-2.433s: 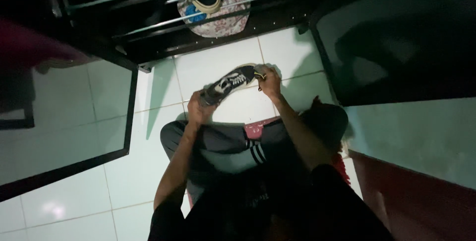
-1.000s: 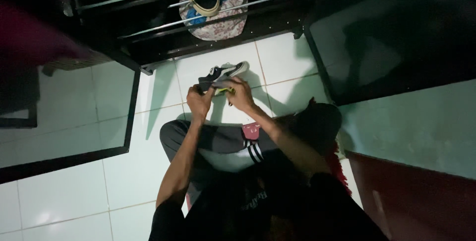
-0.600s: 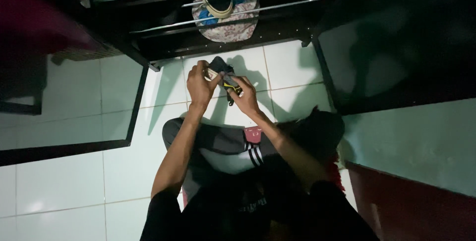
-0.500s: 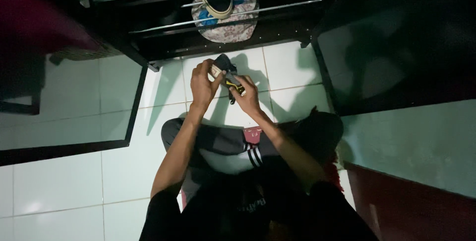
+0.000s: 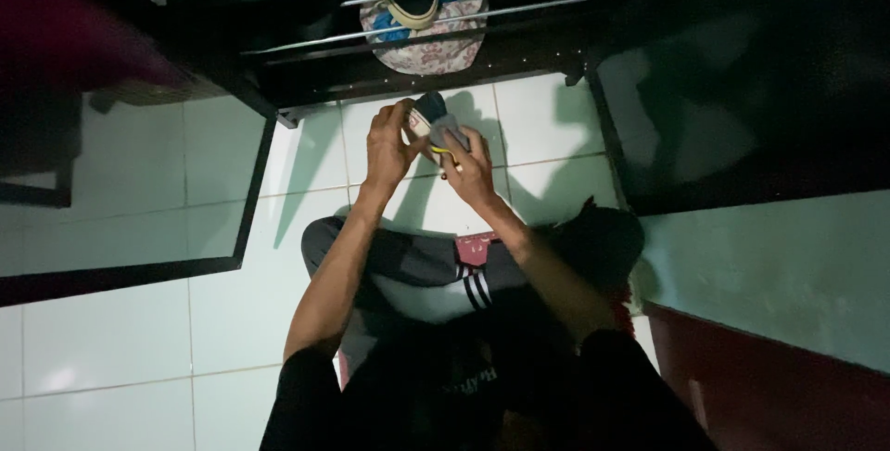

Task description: Cleaning a sneaker by scrubbing its sole and sides with a brush

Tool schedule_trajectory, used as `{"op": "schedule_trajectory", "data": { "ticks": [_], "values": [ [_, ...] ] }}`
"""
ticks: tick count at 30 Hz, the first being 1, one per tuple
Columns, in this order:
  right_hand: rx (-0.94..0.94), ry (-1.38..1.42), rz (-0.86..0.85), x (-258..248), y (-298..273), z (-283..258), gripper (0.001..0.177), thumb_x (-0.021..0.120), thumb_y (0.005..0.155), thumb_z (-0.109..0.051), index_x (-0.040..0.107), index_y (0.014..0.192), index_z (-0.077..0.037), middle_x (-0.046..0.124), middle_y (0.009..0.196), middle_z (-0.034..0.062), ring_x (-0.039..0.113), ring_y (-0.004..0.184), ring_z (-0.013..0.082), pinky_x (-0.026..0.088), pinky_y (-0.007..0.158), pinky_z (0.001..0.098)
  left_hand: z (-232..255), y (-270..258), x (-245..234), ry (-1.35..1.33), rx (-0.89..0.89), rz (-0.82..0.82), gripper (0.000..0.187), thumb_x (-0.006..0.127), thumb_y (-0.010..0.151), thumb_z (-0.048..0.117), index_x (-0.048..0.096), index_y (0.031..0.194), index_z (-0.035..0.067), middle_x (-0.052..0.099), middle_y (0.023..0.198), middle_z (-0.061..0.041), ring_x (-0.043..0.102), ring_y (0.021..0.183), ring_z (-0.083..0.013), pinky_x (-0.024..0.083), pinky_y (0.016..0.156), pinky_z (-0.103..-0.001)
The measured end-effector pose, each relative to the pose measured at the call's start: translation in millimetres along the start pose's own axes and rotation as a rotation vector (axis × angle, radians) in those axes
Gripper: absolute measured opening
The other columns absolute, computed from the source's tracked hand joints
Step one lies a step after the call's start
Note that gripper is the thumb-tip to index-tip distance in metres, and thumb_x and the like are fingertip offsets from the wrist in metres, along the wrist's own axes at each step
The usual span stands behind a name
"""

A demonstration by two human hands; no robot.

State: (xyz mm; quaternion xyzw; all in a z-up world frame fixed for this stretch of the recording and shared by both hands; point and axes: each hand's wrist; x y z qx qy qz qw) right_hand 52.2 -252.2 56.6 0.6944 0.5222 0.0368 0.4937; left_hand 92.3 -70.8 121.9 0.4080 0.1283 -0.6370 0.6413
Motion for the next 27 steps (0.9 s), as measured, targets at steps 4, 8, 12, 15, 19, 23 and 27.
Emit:
{"op": "schedule_trajectory", "data": {
  "ticks": [4, 8, 12, 15, 19, 23, 27],
  "values": [
    [0.026, -0.053, -0.161, -2.0, -43.1, 27.5, 0.042, 0.076, 0.079, -0.003, 0.073, 0.12, -0.01, 0.059, 0.113, 0.0184, 0.064, 0.092, 0.0435, 0.051, 0.078, 0.054, 2.6, -3.5, -16.4, -0.024, -0.063, -0.001, 0.065, 0.093, 0.07, 0.017, 0.062, 0.127, 0.016, 0.065, 0.105, -0.016, 0.068, 0.096, -0.0432, 0.056, 0.085, -0.055],
    [0.081, -0.185, -0.332, -14.4, -57.5, 44.9, 0.038, 0.079, 0.073, -0.004, 0.076, 0.11, -0.012, 0.058, 0.101, 0.011, 0.063, 0.084, 0.0363, 0.05, 0.075, 0.0488, 13.2, -10.3, -30.0, -0.046, -0.09, -0.011, 0.065, 0.093, 0.071, 0.019, 0.057, 0.125, 0.015, 0.063, 0.098, -0.017, 0.068, 0.091, -0.0457, 0.056, 0.081, -0.057],
    [0.142, -0.079, -0.193, -13.6, -16.5, 6.3, 0.041, 0.081, 0.079, -0.008, 0.073, 0.119, -0.012, 0.058, 0.103, 0.0141, 0.063, 0.086, 0.043, 0.049, 0.075, 0.0521, -6.1, -13.7, -22.1, 0.02, -0.146, -0.038, 0.072, 0.093, 0.07, 0.02, 0.048, 0.126, 0.012, 0.06, 0.1, -0.022, 0.067, 0.091, -0.0513, 0.056, 0.077, -0.063],
    [0.063, -0.067, -0.104, 17.6, -17.6, -12.0, 0.045, 0.079, 0.081, -0.015, 0.072, 0.125, -0.018, 0.058, 0.113, 0.0087, 0.065, 0.093, 0.0337, 0.052, 0.081, 0.0435, -7.5, -18.2, -24.8, 0.001, -0.194, -0.096, 0.071, 0.092, 0.073, 0.023, 0.043, 0.123, 0.011, 0.059, 0.092, -0.016, 0.07, 0.083, -0.048, 0.056, 0.074, -0.062],
    [0.027, -0.127, -0.144, 24.3, -44.5, -3.0, 0.037, 0.078, 0.081, -0.011, 0.072, 0.117, -0.015, 0.057, 0.112, 0.0093, 0.064, 0.089, 0.0317, 0.051, 0.08, 0.0448, -30.3, -27.0, -38.2, -0.043, -0.231, -0.11, 0.069, 0.093, 0.071, 0.02, 0.043, 0.118, 0.009, 0.06, 0.089, -0.018, 0.07, 0.083, -0.0496, 0.054, 0.075, -0.064],
    [0.149, -0.222, -0.289, 7.6, -61.8, 37.0, 0.024, 0.081, 0.072, -0.008, 0.076, 0.095, -0.009, 0.062, 0.101, 0.0145, 0.066, 0.087, 0.0387, 0.053, 0.075, 0.05, -71.2, -48.1, -53.0, -0.086, -0.233, -0.105, 0.074, 0.092, 0.072, 0.025, 0.044, 0.125, 0.006, 0.064, 0.087, -0.021, 0.067, 0.088, -0.0509, 0.051, 0.078, -0.064],
    [0.37, -0.26, -0.276, -24.9, -30.9, 36.6, 0.028, 0.078, 0.077, -0.014, 0.077, 0.104, -0.014, 0.064, 0.099, 0.0165, 0.066, 0.089, 0.0452, 0.054, 0.078, 0.0576, -96.8, -65.3, -55.0, -0.02, -0.188, -0.204, 0.092, 0.095, 0.064, 0.024, 0.049, 0.141, 0.002, 0.069, 0.109, -0.02, 0.064, 0.108, -0.0464, 0.05, 0.096, -0.057]
  ]
}}
Point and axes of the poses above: each hand's wrist, its own y-axis towards the middle knuckle, its own x-axis out of the palm, z = x × y
